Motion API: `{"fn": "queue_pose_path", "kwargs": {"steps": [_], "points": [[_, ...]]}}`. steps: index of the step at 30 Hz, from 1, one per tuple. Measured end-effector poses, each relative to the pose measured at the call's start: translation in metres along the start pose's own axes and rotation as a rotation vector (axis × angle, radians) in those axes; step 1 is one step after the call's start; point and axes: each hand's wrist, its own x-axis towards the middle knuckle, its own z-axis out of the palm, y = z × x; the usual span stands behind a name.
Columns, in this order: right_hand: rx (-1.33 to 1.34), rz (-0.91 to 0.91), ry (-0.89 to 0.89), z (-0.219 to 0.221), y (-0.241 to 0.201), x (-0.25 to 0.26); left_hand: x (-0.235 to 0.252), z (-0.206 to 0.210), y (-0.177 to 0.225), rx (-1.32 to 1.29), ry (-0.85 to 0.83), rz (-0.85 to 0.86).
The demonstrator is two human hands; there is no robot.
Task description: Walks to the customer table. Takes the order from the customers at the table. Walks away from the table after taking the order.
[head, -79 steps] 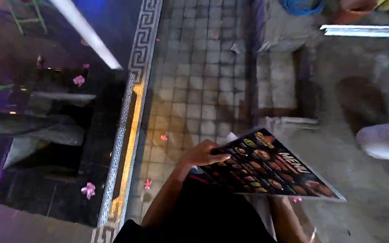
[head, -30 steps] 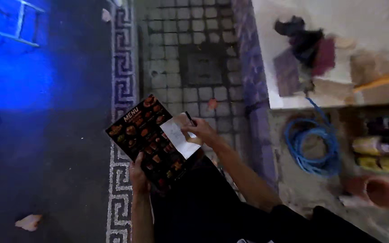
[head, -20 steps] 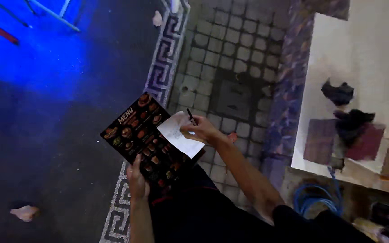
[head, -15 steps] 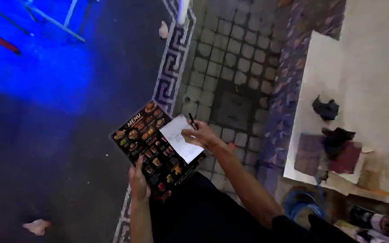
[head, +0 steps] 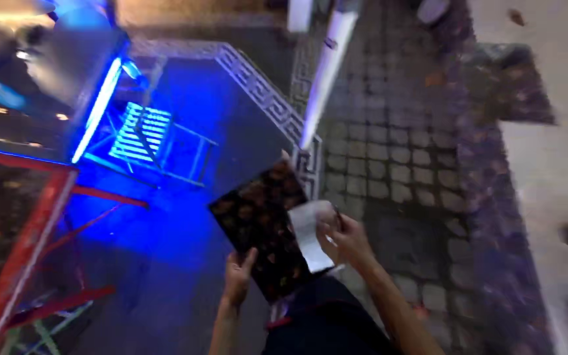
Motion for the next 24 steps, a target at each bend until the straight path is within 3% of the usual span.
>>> {"fn": "queue_pose_path", "kwargs": {"steps": [4, 9, 13, 16, 19, 21, 24], "points": [[-0.047, -0.123, 0.012, 0.027, -0.037, 0.128, 0.088, 0.019, 0.063, -0.051, -0.046, -0.029], [-0.069, -0.357, -0.06, 0.064, -0.135, 0.309, 0.221, 0.034, 0.127, -0.162, 0.116, 0.142], [0.079, -0.564, -0.214, 0.111, -0.216, 0.44, 0.328, 0.007, 0.175, -0.229, 0.104, 0.303], [0.017, -0.664, -0.154, 0.149, -0.265, 0.517, 0.413, -0.02, 0.208, -0.191, 0.194, 0.303], [-0.037, -0.795, 0.042, 0.199, -0.301, 0.595, 0.508, -0.043, 0.238, -0.199, 0.302, 0.365], [0.06, -0.757, 0.051, 0.232, -0.332, 0.634, 0.562, -0.057, 0.261, -0.283, 0.348, 0.382], [0.243, -0.504, 0.077, 0.273, -0.396, 0.697, 0.652, -0.084, 0.311, -0.351, 0.442, 0.389]]}}
